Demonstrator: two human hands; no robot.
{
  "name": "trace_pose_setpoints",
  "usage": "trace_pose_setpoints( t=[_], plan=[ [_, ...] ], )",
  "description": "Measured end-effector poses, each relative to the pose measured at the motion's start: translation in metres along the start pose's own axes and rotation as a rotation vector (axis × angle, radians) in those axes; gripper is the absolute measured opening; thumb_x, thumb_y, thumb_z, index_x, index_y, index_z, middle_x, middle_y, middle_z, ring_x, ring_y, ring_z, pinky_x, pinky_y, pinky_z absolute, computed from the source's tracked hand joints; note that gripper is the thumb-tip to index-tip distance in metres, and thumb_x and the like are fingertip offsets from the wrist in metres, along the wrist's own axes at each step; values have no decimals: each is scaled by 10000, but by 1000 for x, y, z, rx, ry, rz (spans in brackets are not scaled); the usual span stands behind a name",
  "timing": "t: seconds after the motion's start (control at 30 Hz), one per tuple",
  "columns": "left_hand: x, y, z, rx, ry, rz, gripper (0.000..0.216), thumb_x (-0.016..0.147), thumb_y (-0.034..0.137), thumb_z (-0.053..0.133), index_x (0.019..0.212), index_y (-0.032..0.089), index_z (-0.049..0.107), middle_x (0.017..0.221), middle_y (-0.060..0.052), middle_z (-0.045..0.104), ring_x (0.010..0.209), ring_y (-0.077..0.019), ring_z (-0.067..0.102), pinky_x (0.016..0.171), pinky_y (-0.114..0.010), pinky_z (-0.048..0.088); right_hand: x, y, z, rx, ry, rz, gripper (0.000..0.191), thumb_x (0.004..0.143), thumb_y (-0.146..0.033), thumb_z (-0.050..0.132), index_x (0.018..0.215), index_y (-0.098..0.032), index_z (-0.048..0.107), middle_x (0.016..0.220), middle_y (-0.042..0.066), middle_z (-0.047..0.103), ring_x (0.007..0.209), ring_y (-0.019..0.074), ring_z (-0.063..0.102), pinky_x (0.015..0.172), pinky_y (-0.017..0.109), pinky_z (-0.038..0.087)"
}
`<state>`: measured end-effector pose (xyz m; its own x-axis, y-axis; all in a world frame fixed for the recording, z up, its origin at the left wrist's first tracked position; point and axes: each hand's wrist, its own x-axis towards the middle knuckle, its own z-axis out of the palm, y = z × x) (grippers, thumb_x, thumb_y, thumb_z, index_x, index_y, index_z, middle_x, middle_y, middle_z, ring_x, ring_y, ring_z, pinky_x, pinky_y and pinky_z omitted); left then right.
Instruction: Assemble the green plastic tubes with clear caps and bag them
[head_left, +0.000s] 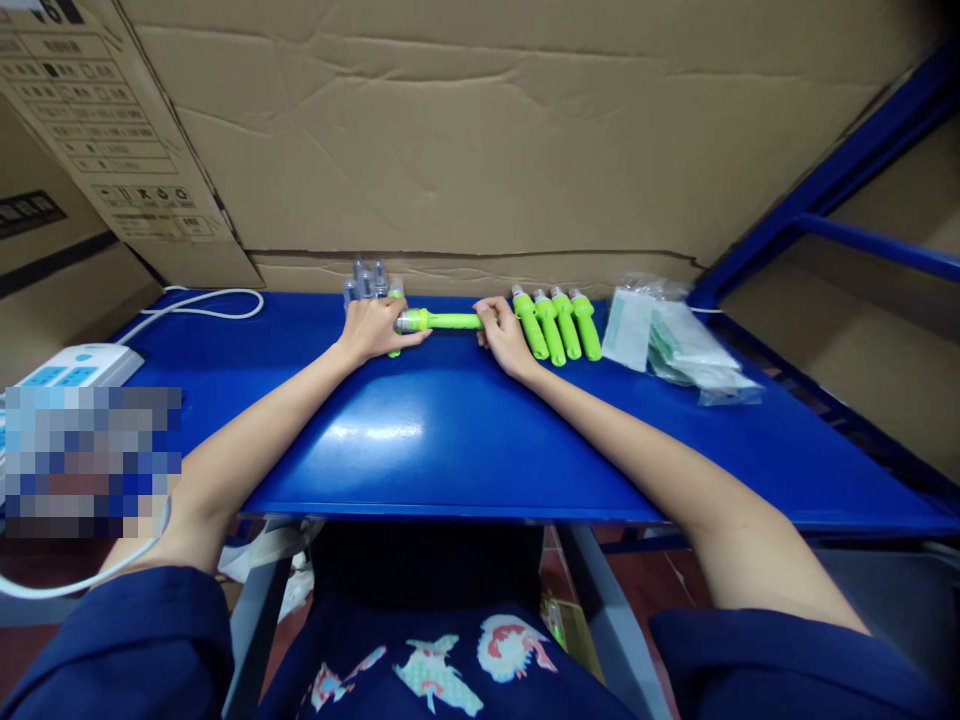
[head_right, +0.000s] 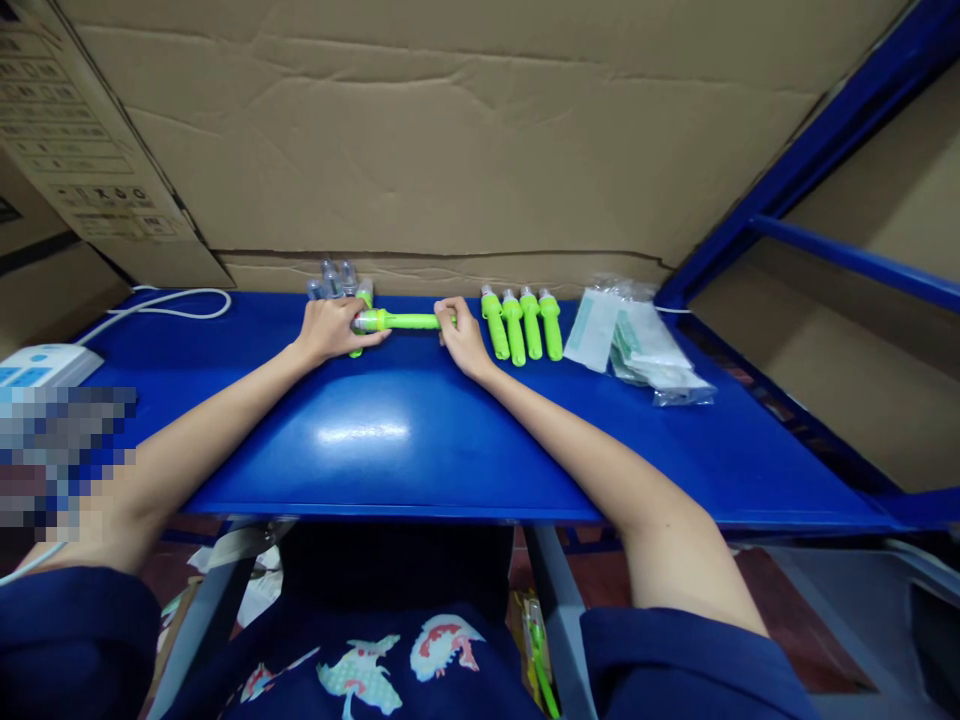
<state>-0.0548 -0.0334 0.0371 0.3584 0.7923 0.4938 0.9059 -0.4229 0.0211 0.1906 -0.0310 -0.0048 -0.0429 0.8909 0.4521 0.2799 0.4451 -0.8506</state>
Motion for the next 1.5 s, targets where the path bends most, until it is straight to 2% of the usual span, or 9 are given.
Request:
trace_pose_setpoints(
  t=[0.13, 0.27, 0.5, 0.77, 0.97, 1.1, 1.2, 1.3, 1.5],
  plan=[
    [1, -2, 0, 8, -15, -102, 578, 825, 724, 575, 938, 175, 712, 901, -104, 754, 947, -299, 710, 770, -305, 445, -2, -2, 1, -12, -5, -54, 634, 843, -828, 497, 1115, -258, 451, 656, -49, 509, 566, 143, 527, 563, 285, 417],
    [2, -5, -2, 19, -45, -159, 640, 857, 762, 500, 964, 175, 731, 881, -113, 753, 968, -311, 713, 792, -322, 458, -3, -1, 1, -42, -12, -111, 662, 828, -844, 505, 1129, -256, 453, 657, -39, 515, 598, 167, 567, 575, 303, 439],
    [1, -7, 0, 8, -61, -144, 656, 912, 739, 424, 1014, 197, 778, 891, -124, 768, 948, -326, 723, 782, -362, 480, 1, 4, -2, -13, -35, -86, 676, 755, -873, 561, 979, -237, 514, 723, -6, 588, 553, 129, 518, 521, 278, 409],
    [2, -9, 1, 26, -42, -143, 671, 903, 740, 428, 969, 185, 798, 839, -140, 767, 910, -329, 732, 742, -362, 477, -2, -5, -8, -79, -43, -43, 698, 727, -913, 529, 812, -221, 559, 608, -22, 504, 524, 126, 431, 498, 275, 332],
    [0, -10, 2, 0, -1, -50, 603, 812, 735, 582, 897, 169, 771, 823, -125, 759, 902, -308, 720, 758, -334, 457, -2, -8, -8, -118, -26, 1, 707, 834, -879, 415, 570, -225, 468, 487, -17, 449, 482, 119, 404, 537, 291, 333],
    [0, -8, 1, -27, -1, 29, 633, 720, 749, 673, 918, 152, 743, 887, -140, 760, 931, -316, 707, 803, -341, 453, -1, -5, -7, -186, -8, 75, 738, 901, -845, 294, 515, -233, 436, 444, -6, 434, 458, 123, 400, 551, 294, 352],
    [1, -5, 1, -12, 1, 6, 631, 758, 755, 627, 929, 157, 730, 894, -136, 757, 954, -316, 706, 816, -341, 459, -1, -5, -6, -136, 2, 39, 694, 926, -815, 293, 603, -228, 473, 511, -10, 463, 493, 124, 426, 563, 285, 367],
    [2, -3, 2, 7, -29, -29, 621, 788, 747, 592, 946, 162, 729, 871, -127, 751, 965, -324, 707, 844, -355, 466, -2, -6, -3, -94, 24, -28, 628, 906, -819, 355, 844, -222, 537, 662, -1, 540, 552, 135, 468, 572, 284, 392],
    [2, -6, 6, -2, -105, -98, 601, 840, 680, 563, 1067, 150, 731, 868, -153, 735, 1042, -380, 694, 928, -428, 457, -6, -8, 3, -249, -10, -210, 574, 893, -768, 473, 1087, -229, 510, 1048, 92, 597, 682, 161, 516, 677, 332, 469]
  ],
)
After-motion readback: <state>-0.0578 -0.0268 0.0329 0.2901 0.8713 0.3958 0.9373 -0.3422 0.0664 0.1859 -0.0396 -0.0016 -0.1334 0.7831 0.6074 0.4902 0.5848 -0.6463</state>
